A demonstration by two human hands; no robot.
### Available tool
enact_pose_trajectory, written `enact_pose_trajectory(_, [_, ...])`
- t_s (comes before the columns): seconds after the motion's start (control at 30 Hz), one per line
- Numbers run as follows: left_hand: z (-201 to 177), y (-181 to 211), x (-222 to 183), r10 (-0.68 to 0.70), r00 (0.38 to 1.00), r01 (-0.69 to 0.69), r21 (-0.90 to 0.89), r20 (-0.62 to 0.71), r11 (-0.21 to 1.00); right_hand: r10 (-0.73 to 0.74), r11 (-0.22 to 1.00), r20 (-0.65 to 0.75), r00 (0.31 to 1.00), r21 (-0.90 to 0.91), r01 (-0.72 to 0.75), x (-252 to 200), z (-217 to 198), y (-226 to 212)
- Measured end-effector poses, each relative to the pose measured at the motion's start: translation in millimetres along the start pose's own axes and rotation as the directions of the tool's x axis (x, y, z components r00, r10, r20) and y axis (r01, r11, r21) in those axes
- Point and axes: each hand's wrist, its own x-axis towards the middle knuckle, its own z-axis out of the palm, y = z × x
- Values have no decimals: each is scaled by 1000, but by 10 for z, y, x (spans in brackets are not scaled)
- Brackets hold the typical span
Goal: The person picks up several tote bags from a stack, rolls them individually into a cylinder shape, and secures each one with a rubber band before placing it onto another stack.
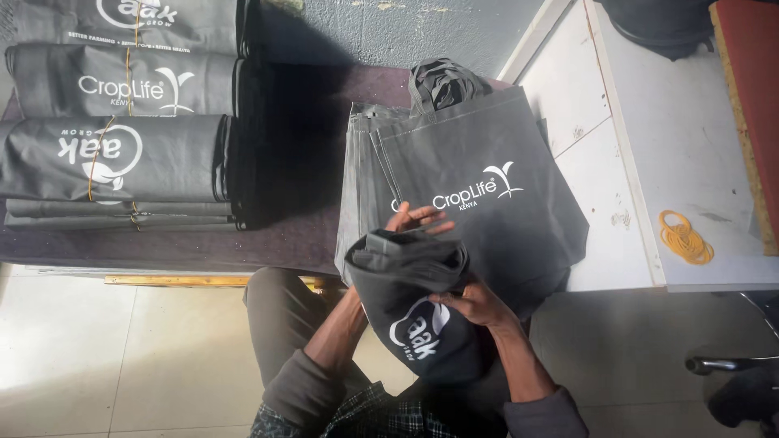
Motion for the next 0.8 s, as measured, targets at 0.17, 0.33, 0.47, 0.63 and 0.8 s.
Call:
enact_pose_trajectory(0.17, [-363, -227, 64, 30, 999, -34, 160, 31, 987, 33, 985, 153, 988, 160, -58, -173, -14, 650])
enact_pose_trajectory(0.33, [-60, 220, -516, 13, 975, -125, 503, 222, 855, 132, 963, -59, 990, 245, -114, -672, -806, 1363])
enact_pose_trajectory(0.47, [-64, 149, -680, -55, 858, -512, 858, 510, -29, 247, 962, -489, 837, 230, -149, -751, -760, 1135])
enact_pose_trajectory(0.63, [-498, -316, -507, 615, 667, -623, 767, 420, 152, 231, 942, -414, 881, 321, -96, -744, -425, 925])
enact_pose_trajectory(0.8, [-469, -265, -504, 521, 853, -426, 583, 6, 692, 199, 938, -175, 964, 318, -136, -370, 31, 206])
